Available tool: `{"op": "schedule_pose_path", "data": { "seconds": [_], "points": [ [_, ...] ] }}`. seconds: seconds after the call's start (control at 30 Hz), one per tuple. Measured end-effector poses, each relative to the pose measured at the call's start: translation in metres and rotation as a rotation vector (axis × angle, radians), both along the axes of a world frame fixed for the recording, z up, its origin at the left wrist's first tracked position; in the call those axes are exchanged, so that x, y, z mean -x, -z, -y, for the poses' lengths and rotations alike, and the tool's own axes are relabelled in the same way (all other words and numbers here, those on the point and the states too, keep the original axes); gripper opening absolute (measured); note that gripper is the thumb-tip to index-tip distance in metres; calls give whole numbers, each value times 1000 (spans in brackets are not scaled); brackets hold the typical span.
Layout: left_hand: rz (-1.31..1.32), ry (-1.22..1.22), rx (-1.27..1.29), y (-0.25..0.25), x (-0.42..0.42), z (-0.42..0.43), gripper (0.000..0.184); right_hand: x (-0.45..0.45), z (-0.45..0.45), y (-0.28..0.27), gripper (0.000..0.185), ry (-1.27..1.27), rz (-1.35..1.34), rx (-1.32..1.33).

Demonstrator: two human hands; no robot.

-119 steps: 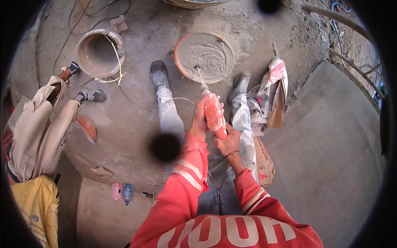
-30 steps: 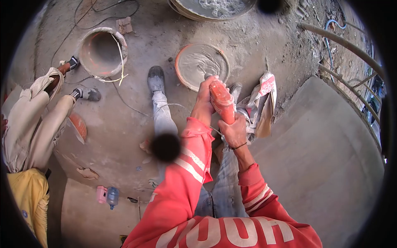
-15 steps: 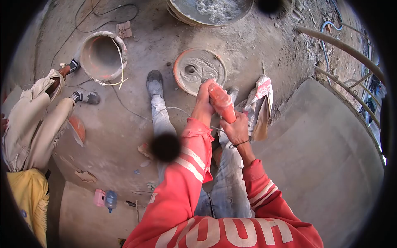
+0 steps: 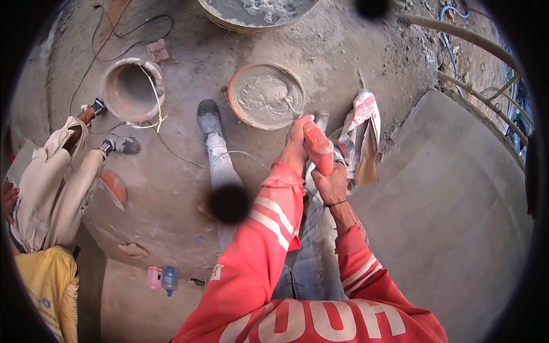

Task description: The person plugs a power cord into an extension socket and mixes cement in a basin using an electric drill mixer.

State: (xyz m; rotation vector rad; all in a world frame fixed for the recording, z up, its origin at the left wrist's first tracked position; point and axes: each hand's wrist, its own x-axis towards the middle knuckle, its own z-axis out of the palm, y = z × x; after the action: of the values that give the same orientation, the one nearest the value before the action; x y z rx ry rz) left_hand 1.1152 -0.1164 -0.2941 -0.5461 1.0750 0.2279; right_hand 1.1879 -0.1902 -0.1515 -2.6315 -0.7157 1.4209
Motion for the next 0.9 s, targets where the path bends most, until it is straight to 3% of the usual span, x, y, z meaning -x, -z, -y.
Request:
{"op": "schedule_pose_path", "data": {
  "seconds": [0.13, 0.3, 0.47, 0.63, 0.77, 0.9],
  "points": [
    [-34, -38, 49, 0, 21, 36, 25, 16, 19, -13, 29, 78, -116, 40],
    [-96, -81, 47, -14, 54, 18, 25, 35, -2, -22, 29, 45, -172, -72],
    [-96, -75, -40, -5, 44, -3, 26, 29, -19, -16, 27, 23, -117, -65],
    [-54, -81, 48, -8, 24, 18, 25, 14, 0, -18, 27, 4, -65, 16],
    [44, -96, -12, 12, 3, 12, 24, 8, -15, -21, 29, -63, 79, -62],
    [93, -151, -111, -2, 16, -32, 25, 14, -42, -18, 31, -42, -7, -150]
  ]
}}
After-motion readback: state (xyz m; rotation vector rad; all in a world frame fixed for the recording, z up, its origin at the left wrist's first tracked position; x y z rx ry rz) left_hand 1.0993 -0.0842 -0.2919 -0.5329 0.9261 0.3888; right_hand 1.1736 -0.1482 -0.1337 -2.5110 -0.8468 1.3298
